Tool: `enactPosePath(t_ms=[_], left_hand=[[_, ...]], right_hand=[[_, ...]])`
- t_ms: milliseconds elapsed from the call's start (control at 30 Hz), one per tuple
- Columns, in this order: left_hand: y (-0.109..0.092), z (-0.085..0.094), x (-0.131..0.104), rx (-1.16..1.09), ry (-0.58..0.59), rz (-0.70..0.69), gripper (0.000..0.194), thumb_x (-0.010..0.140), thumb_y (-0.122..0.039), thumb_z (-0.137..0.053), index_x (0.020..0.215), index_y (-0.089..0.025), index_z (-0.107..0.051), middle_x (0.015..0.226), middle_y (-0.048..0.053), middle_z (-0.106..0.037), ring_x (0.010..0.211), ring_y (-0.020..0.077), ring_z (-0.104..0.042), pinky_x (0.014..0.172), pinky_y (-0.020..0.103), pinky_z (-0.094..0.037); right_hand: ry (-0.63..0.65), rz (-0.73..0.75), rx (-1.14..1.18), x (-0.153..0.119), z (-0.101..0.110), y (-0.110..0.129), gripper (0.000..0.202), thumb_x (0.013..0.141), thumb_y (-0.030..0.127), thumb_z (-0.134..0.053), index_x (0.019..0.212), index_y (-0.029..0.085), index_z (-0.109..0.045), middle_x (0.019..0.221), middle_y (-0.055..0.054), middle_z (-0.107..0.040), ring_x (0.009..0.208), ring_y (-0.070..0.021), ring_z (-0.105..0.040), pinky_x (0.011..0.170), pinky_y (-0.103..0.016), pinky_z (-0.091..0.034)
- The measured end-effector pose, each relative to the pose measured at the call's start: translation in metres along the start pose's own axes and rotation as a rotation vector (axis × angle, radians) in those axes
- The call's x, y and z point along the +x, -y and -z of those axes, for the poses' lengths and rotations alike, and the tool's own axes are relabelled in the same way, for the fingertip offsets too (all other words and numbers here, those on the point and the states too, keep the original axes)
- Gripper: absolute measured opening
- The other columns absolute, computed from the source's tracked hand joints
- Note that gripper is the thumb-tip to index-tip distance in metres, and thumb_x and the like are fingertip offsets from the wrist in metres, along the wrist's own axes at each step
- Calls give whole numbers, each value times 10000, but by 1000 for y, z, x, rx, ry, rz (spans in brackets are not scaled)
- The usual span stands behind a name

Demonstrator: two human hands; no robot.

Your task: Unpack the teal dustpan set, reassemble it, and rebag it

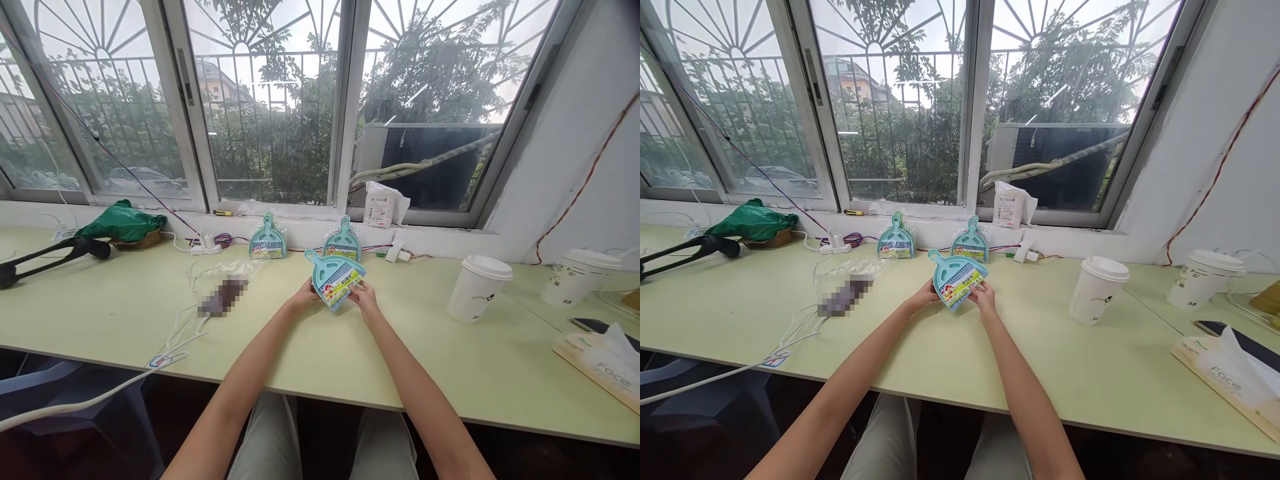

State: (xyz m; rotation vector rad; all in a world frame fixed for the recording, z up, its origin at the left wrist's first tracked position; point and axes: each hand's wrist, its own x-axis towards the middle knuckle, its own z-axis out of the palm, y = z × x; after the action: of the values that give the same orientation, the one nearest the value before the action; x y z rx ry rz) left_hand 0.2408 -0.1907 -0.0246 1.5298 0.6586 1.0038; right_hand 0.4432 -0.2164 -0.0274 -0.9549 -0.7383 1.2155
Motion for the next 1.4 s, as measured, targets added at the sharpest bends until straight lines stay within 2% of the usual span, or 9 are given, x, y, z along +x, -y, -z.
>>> enactPosePath(t_ms=[300, 467, 567, 667, 767, 967, 1100, 1200, 1400], left_hand=[[3, 2, 1, -76, -18, 31, 795, 522, -169, -856, 1246, -204, -530, 1153, 110, -657, 1086, 295, -601, 969, 488, -440], [2, 3, 8, -240, -181, 150, 351, 747, -330, -688, 1049, -166, -613, 1042, 97, -687, 962, 211, -647, 940, 389, -470], [2, 1, 11, -313, -261, 221, 381, 844, -492, -533, 1010, -159, -621, 979, 95, -689, 895, 200, -654, 856, 348, -507], [7, 1, 12, -268, -361, 207, 429, 794, -489, -625, 1092, -183, -580, 977, 67, -674, 873, 186, -645, 774, 304, -521], [12, 8, 14, -226, -538, 216, 439, 781, -498, -647, 1100, -211, -558, 964, 48, -653, 878, 173, -632, 726, 270, -515], [14, 26, 19, -294, -746, 300, 415, 808, -565, -582, 1069, -249, -524, 935, 37, -607, 815, 153, -629, 668, 247, -494], [11, 17, 17, -156, -676, 285, 458, 814, -636, -506, 1014, -224, -515, 909, 37, -589, 806, 169, -608, 677, 272, -475], [7, -5, 13, 103, -554, 132, 431, 843, -629, -467, 898, -204, -510, 891, 34, -575, 860, 179, -574, 751, 285, -454], [-2, -51, 2, 433, -321, -136, 452, 904, -626, -332, 823, -207, -482, 701, 3, -486, 702, 161, -499, 688, 272, -396]], right_hand=[[9, 3, 9, 2, 0, -2, 261, 697, 50, -685, 924, 158, -614, 765, -24, -726, 681, -156, -696, 698, -298, -616], [12, 33, 39, 2, 0, -2, 256, 705, 67, -693, 929, 162, -615, 794, -23, -729, 691, -151, -701, 724, -289, -615], [56, 49, 7, 2, -2, 0, 254, 735, 58, -669, 958, 158, -602, 792, -26, -727, 682, -153, -707, 686, -277, -616], [74, -38, -159, 4, -3, 1, 125, 795, 73, -618, 907, 122, -594, 687, -51, -704, 557, -181, -691, 557, -297, -608], [-49, -104, -177, 10, 6, 5, 41, 859, 101, -548, 858, 90, -587, 588, -67, -667, 487, -194, -670, 507, -296, -588], [-421, -93, 139, 23, 45, 25, 370, 978, 135, -188, 1094, 84, -536, 769, -98, -705, 596, -96, -683, 674, -203, -576], [-231, -77, -2, 14, 35, 23, 328, 964, 263, -319, 1042, 107, -597, 908, -135, -709, 717, -145, -699, 719, -271, -570], [-97, 213, -477, -1, 9, 14, 306, 917, 374, -431, 1011, 180, -648, 1038, -94, -685, 813, -179, -669, 778, -317, -531], [-114, 658, -1198, -18, -8, 16, 352, 922, 447, -415, 1027, 216, -659, 1080, -111, -572, 1087, -253, -486, 885, -349, -424]])
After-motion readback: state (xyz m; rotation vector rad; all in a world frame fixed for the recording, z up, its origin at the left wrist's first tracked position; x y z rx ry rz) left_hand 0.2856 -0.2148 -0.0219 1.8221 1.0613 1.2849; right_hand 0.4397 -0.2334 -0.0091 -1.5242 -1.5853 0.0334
